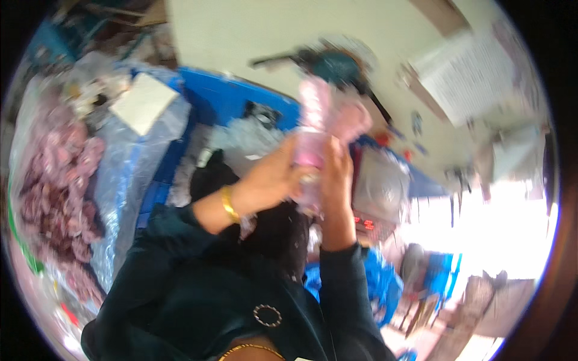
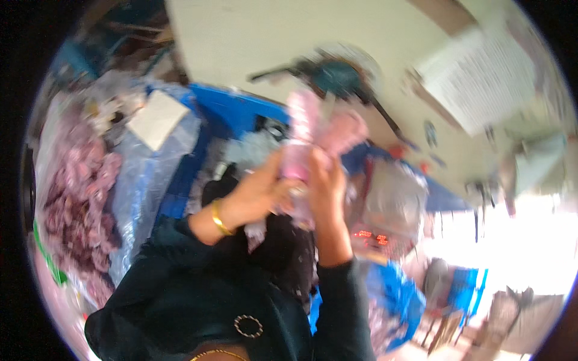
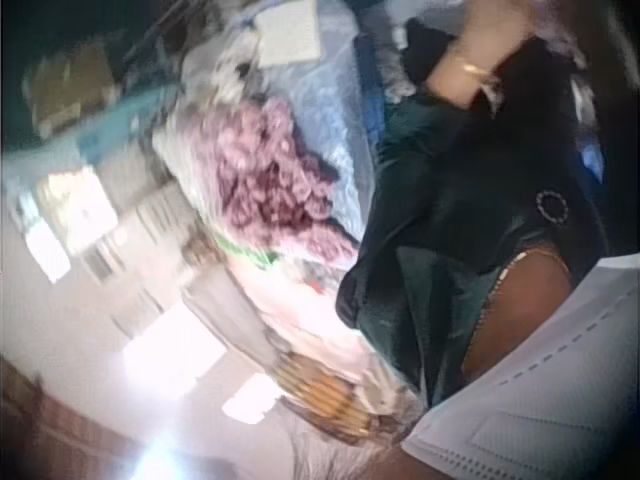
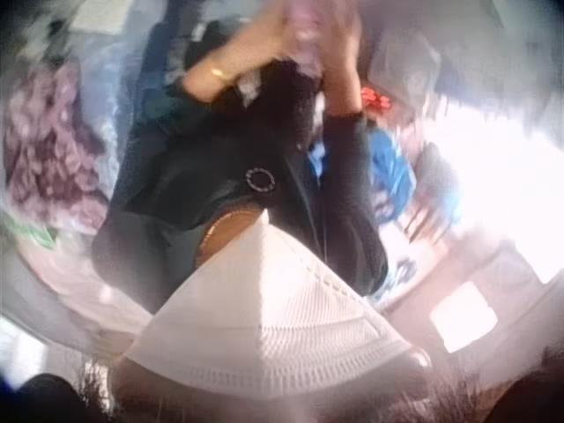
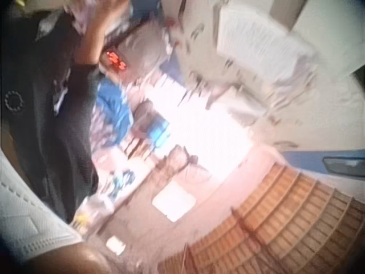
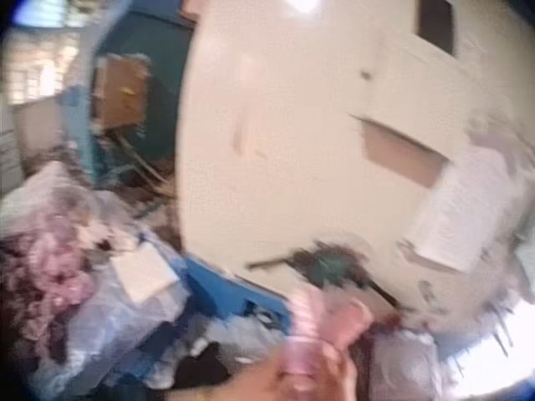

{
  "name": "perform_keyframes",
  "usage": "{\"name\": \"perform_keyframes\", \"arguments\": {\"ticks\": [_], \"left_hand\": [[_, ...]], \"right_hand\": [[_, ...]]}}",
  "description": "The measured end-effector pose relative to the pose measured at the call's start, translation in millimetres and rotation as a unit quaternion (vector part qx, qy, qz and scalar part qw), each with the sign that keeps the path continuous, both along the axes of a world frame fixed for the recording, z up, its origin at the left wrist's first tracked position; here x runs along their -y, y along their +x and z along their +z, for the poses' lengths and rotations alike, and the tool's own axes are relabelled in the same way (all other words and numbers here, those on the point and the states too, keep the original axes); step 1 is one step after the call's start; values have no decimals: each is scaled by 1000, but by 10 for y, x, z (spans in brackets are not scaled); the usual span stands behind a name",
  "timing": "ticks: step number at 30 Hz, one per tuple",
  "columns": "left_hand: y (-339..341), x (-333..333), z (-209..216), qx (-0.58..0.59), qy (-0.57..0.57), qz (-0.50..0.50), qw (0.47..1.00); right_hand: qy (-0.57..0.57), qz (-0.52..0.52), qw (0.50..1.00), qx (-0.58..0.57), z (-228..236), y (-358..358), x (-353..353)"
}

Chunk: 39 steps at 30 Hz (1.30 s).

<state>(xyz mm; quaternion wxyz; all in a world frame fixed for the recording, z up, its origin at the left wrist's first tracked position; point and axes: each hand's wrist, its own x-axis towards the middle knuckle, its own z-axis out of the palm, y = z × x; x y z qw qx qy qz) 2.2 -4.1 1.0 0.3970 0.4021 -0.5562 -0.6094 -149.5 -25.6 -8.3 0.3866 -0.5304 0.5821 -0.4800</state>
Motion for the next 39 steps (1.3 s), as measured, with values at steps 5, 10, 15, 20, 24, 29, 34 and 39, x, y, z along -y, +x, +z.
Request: {"name": "perform_keyframes", "arguments": {"ticks": [5, 10, 15, 20, 24, 29, 34, 39], "left_hand": [[-116, -248, -255, -20, -72, -15, 997], [-159, -457, -492, -161, 79, -117, 977], [9, -383, -681, -42, 116, -115, 986], [651, -343, -1007, 176, -53, 21, 983], [2543, -775, -1342, 561, -101, 345, 746], [4766, -2413, -2267, 893, -44, 301, 331], [4683, -2173, -2444, 882, 66, 242, 399], [3967, -1085, -2540, 668, -110, 414, 608]], "right_hand": [[-23, 163, 974, 154, -290, -420, -399], [105, 68, 972, -201, -224, -1332, -419], [184, -86, 977, -71, -791, -2998, -111], [250, -175, 904, -298, -574, -3058, -156], [171, -230, 900, -327, -780, -3507, -751], [315, -306, 887, -145, -722, -3773, -1215], [274, -321, 900, -107, -579, -3615, -560], [301, -161, 882, -326, -857, -3307, 200]]}}
